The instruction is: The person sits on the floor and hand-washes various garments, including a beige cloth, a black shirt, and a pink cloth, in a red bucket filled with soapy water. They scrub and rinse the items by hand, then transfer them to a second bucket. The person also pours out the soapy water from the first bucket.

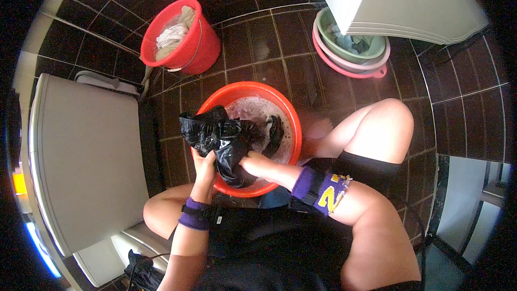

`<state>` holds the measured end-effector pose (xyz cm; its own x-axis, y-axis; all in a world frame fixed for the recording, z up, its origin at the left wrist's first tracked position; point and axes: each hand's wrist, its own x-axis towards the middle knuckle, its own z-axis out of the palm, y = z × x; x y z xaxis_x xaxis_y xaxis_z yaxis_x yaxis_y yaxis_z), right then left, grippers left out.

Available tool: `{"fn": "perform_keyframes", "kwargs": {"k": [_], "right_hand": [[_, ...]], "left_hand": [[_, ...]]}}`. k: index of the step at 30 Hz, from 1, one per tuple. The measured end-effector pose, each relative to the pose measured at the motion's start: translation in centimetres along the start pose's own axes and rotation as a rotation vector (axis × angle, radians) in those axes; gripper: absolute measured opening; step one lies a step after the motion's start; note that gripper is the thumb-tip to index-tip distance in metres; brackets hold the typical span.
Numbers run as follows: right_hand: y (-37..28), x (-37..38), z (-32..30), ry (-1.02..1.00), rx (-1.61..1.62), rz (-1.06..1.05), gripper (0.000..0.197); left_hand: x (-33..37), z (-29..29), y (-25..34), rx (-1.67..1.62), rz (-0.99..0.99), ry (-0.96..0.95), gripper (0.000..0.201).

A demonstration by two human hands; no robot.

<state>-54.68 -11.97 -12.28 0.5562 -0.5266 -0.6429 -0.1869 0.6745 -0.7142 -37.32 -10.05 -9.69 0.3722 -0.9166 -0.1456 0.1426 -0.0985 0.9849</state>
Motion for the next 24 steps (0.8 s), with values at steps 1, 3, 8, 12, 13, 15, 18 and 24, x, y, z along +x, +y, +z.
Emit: {"fn": "perform_keyframes", "kwargs": {"k": [1, 3, 8, 12, 13, 15, 18, 24], "right_hand": [[-0.5, -0.8, -0.4, -0.038, 0.155, 0.009, 0.031], [-3.3, -3.6, -0.8, -0.126, 0.461, 0.028, 0.029], [-7.2, -7.5, -1.5, -0.284, 0.709, 0.116, 0.055], [-8.0, -7.6, -1.3, -0.356, 0.520, -0.014, 0.063], [-7.8, -7.3, -0.9, -0.298, 0.362, -0.085, 0.062], [-7.6, -6.9, -0.4, -0.250, 0.357, -0.076, 0.048], [-7.4, -6.0, -0.1, -0.314, 0.505, 0.090, 0.039], [-9.6, -6.7, -1.4, -0.507, 1.133, 0.313, 0.042]], "left_hand": [[-0.5, 0.5, 0.8, -0.018, -0.031, -0.011, 0.066], [-1.4, 1.2, 2.1, -0.049, -0.090, -0.019, 0.070], [-2.6, 1.1, 3.1, -0.099, -0.075, -0.098, 0.074], [-2.2, 1.6, 4.0, 0.048, -0.121, -0.217, 0.075], [-2.0, 2.2, 4.8, 0.104, -0.155, -0.255, 0.077], [-1.0, 2.9, 5.4, 0.149, -0.102, -0.319, 0.077], [0.9, 2.2, 5.7, 0.156, -0.215, -0.312, 0.071], [2.0, 0.3, 6.6, -0.450, -0.445, -0.209, 0.087]]}}
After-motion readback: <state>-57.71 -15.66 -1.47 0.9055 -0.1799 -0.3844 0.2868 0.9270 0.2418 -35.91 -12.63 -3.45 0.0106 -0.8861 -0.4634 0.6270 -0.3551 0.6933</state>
